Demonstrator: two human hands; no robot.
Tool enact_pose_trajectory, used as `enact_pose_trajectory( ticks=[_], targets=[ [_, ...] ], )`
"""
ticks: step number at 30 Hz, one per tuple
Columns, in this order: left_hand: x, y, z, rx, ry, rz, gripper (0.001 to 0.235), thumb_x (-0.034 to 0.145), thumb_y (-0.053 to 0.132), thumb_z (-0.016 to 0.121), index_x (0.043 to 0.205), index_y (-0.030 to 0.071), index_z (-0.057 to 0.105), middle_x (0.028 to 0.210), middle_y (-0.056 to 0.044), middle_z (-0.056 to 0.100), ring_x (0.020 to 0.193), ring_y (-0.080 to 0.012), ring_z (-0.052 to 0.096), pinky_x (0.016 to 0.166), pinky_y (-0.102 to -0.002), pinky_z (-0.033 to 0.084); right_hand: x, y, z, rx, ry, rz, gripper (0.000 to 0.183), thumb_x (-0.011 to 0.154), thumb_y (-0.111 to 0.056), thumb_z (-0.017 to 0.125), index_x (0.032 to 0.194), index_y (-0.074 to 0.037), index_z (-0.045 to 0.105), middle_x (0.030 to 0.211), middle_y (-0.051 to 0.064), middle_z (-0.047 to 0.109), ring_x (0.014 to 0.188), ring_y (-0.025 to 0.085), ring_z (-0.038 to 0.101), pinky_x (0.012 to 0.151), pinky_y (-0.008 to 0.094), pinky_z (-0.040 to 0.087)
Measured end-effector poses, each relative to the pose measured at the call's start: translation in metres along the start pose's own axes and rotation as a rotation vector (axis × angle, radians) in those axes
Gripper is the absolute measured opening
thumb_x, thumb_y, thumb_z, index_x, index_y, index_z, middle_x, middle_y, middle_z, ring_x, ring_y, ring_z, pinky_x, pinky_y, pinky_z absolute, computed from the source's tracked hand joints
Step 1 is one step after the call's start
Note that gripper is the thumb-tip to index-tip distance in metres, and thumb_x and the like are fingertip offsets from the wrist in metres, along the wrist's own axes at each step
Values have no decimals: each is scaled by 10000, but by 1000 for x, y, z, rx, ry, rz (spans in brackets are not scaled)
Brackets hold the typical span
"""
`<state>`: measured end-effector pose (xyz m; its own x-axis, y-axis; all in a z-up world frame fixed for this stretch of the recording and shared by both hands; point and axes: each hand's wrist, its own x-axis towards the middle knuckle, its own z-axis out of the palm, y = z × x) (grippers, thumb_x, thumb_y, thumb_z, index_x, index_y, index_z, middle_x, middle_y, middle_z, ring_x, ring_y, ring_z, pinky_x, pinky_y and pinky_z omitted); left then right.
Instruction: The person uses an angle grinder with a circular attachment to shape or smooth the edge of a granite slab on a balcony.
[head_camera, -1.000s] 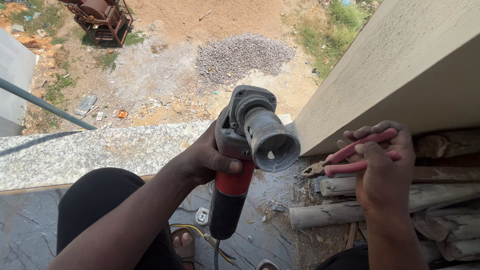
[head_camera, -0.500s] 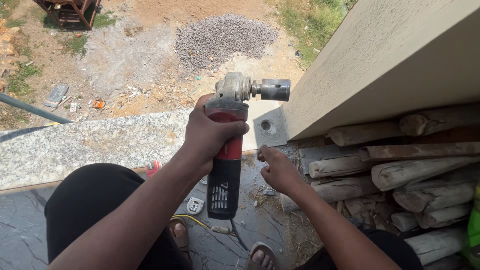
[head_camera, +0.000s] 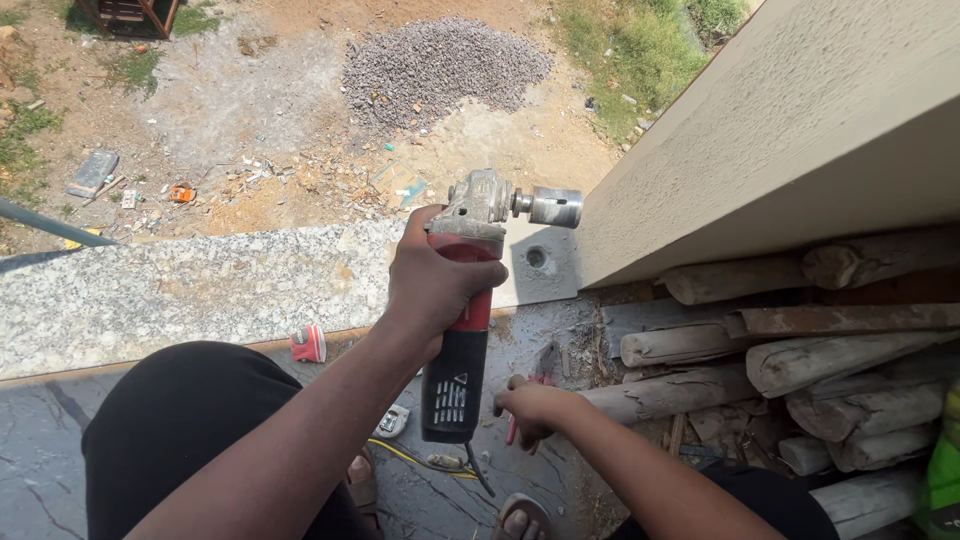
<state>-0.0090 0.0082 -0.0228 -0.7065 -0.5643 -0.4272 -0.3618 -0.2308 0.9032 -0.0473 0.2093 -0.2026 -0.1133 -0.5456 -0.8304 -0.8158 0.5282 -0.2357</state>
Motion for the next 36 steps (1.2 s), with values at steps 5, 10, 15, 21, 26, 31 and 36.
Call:
enact_pose_trajectory(
  ticks=[5,10,15,21,26,31,36],
  targets=[
    [14,-17,9,267,163,-19,916,573,156,923,1378,99,490,1144,-145,660,1031,-266,691,902,-399,565,-56,0,-65,1458,591,3,576,845,-195,650,1388,-19,580,1279,181,690,1173,310,707,985,438,576],
    [16,-35,31,328,134,-32,976,607,209,911,1438,140,404,1271,-156,469,1129,-342,606,970,-452,515,-86,-46,-79,1648,560,-140,961,701,-163,744,1544,-157,281,1362,133,581,1212,259,644,953,397,566],
    [9,-41,34,291,103,147,965,647,250,918,1446,112,395,1264,-164,459,1150,-344,594,968,-445,527,-71,-59,-85,1521,728,-174,1072,612,-119,820,1504,-158,228,1332,105,550,1200,206,614,975,372,561],
    [6,-41,11,-27,-199,144,1058,687,395,832,1554,116,294,1341,-123,510,1147,-294,685,911,-433,621,-72,-17,-96,1777,820,-356,735,783,-273,783,1393,-18,461,1137,153,618,974,222,646,762,373,590],
    [-9,-55,18,-89,-437,-50,1245,642,377,926,1562,113,129,1421,-206,548,1307,-290,600,1028,-387,510,-82,6,-99,2024,692,-564,701,793,-329,804,1352,-23,511,1120,141,617,906,244,640,752,386,591],
    [-28,-69,42,356,-625,-42,763,575,344,886,1227,17,661,1080,-180,771,999,-280,768,877,-393,599,-94,12,-100,1860,837,-673,700,713,-304,828,1308,-56,555,1127,63,641,1007,163,653,888,342,567],
    [-38,-77,57,525,-278,26,685,562,332,863,1119,12,625,1007,-213,741,980,-369,735,908,-444,568,-67,13,-95,1808,1115,-335,664,803,-458,813,1292,-77,577,1044,30,626,927,154,632,824,353,544]
  ],
)
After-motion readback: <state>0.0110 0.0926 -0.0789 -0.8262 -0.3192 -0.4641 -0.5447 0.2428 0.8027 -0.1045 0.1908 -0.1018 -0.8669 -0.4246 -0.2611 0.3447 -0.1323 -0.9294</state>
